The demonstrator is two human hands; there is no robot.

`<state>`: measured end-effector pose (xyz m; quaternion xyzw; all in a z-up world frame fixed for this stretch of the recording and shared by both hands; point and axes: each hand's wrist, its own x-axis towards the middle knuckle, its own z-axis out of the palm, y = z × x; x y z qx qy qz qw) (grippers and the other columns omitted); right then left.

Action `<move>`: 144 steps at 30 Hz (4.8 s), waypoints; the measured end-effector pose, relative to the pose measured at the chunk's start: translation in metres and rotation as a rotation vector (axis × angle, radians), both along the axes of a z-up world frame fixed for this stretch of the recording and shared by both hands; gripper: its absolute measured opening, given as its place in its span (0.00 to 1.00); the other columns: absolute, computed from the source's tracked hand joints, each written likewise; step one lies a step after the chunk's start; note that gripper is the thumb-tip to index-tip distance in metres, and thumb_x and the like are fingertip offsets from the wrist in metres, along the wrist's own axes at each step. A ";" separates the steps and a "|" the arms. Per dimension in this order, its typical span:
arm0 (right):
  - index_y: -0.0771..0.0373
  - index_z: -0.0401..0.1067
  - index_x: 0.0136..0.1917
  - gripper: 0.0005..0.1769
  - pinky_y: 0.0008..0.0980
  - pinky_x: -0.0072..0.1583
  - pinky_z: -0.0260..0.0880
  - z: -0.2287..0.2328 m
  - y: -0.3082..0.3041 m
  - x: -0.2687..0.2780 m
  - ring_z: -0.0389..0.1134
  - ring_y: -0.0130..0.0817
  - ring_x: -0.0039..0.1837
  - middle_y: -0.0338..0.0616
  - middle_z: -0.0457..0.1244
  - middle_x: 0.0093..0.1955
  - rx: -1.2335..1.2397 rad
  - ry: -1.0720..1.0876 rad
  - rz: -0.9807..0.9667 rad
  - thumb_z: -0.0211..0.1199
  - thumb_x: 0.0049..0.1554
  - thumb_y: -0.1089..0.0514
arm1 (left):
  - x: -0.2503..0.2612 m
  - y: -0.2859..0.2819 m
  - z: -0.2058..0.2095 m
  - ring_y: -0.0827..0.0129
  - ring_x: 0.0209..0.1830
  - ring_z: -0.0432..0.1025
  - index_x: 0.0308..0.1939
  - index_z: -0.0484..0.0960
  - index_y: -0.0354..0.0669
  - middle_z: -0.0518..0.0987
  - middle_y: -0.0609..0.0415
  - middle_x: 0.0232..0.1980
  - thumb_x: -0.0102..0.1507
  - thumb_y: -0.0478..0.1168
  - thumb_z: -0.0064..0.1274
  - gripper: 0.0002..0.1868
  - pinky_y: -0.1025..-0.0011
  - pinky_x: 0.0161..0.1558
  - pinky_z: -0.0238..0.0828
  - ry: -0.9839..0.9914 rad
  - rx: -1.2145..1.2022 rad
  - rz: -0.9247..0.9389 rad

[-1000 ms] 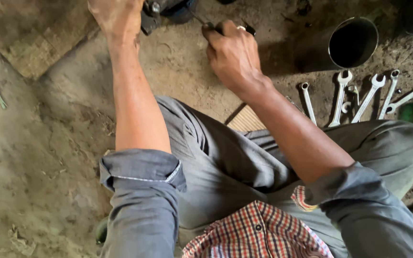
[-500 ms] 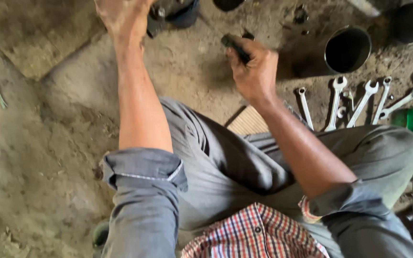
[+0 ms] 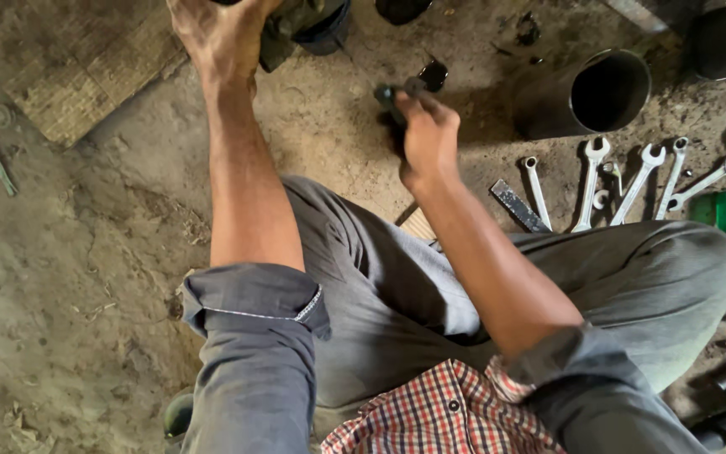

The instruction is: The person cleans mechanical components by hand and using a screwdriver, dipping the parts into a blue container and a bowl filled with dark liquid.

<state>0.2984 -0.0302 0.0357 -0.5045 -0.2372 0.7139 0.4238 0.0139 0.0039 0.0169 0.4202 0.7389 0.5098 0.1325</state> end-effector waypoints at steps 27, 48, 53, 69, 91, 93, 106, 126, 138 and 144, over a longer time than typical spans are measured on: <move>0.71 0.76 0.47 0.24 0.37 0.42 0.71 0.009 0.008 -0.055 0.68 0.33 0.37 0.41 0.65 0.38 0.003 0.068 0.087 0.76 0.50 0.48 | 0.010 0.000 0.014 0.53 0.67 0.68 0.73 0.56 0.41 0.71 0.48 0.66 0.51 0.45 0.81 0.57 0.62 0.65 0.67 -0.305 0.394 -0.064; 0.75 0.70 0.57 0.41 0.45 0.42 0.78 0.102 0.059 -0.166 0.74 0.44 0.47 0.55 0.69 0.52 -0.137 -0.097 -0.111 0.83 0.36 0.54 | 0.013 -0.009 0.052 0.64 0.38 0.81 0.59 0.81 0.33 0.85 0.49 0.46 0.46 0.72 0.64 0.51 0.65 0.34 0.77 -1.283 0.050 0.215; 0.71 0.74 0.56 0.36 0.40 0.41 0.75 0.087 0.058 -0.167 0.72 0.39 0.44 0.51 0.69 0.50 0.021 -0.064 -0.154 0.81 0.36 0.54 | 0.009 -0.001 0.045 0.61 0.32 0.80 0.52 0.80 0.36 0.83 0.48 0.41 0.49 0.62 0.67 0.39 0.63 0.28 0.76 -1.322 0.101 0.123; 0.61 0.76 0.49 0.18 0.43 0.47 0.73 0.085 0.035 -0.095 0.69 0.37 0.47 0.43 0.67 0.46 0.035 0.052 0.155 0.71 0.46 0.51 | 0.050 -0.020 0.058 0.61 0.47 0.77 0.63 0.65 0.33 0.80 0.45 0.52 0.42 0.35 0.73 0.47 0.64 0.51 0.76 -0.983 0.407 0.232; 0.65 0.72 0.43 0.09 0.46 0.57 0.73 0.034 0.043 -0.039 0.70 0.41 0.48 0.47 0.68 0.43 0.140 0.455 0.172 0.66 0.50 0.58 | 0.105 -0.029 0.113 0.59 0.59 0.72 0.71 0.53 0.44 0.72 0.47 0.60 0.42 0.40 0.77 0.60 0.57 0.60 0.70 -0.690 0.381 0.135; 0.67 0.73 0.43 0.11 0.47 0.55 0.72 0.027 0.050 -0.031 0.70 0.43 0.47 0.49 0.68 0.42 0.222 0.466 0.215 0.67 0.51 0.57 | 0.110 -0.022 0.112 0.56 0.65 0.67 0.75 0.51 0.40 0.68 0.43 0.66 0.45 0.38 0.80 0.63 0.55 0.66 0.64 -0.603 0.295 0.184; 0.61 0.72 0.62 0.38 0.43 0.63 0.74 0.017 0.002 -0.017 0.70 0.42 0.59 0.45 0.69 0.57 -0.184 0.963 0.020 0.67 0.35 0.56 | 0.187 -0.008 0.175 0.48 0.60 0.66 0.74 0.54 0.54 0.67 0.38 0.59 0.36 0.42 0.74 0.65 0.45 0.54 0.74 0.219 0.073 -0.348; 0.65 0.63 0.76 0.40 0.42 0.60 0.71 -0.021 0.001 0.166 0.67 0.41 0.68 0.50 0.63 0.72 0.141 0.122 0.672 0.68 0.50 0.59 | 0.060 0.076 0.223 0.28 0.71 0.55 0.78 0.48 0.41 0.51 0.16 0.72 0.37 0.52 0.88 0.78 0.50 0.72 0.60 0.633 -0.145 -0.469; 0.62 0.67 0.74 0.38 0.42 0.62 0.73 -0.039 -0.002 0.146 0.71 0.43 0.65 0.52 0.71 0.64 0.018 -0.307 0.742 0.69 0.50 0.63 | -0.140 0.039 0.051 0.26 0.80 0.35 0.81 0.44 0.48 0.43 0.18 0.78 0.44 0.50 0.82 0.73 0.42 0.75 0.47 0.469 -0.201 0.264; 0.66 0.66 0.73 0.40 0.43 0.64 0.72 -0.054 -0.001 0.143 0.72 0.46 0.64 0.59 0.72 0.62 0.047 -0.356 0.722 0.72 0.48 0.63 | -0.140 -0.059 -0.030 0.31 0.80 0.46 0.82 0.45 0.55 0.46 0.24 0.78 0.45 0.45 0.78 0.70 0.42 0.76 0.53 0.421 -0.053 0.285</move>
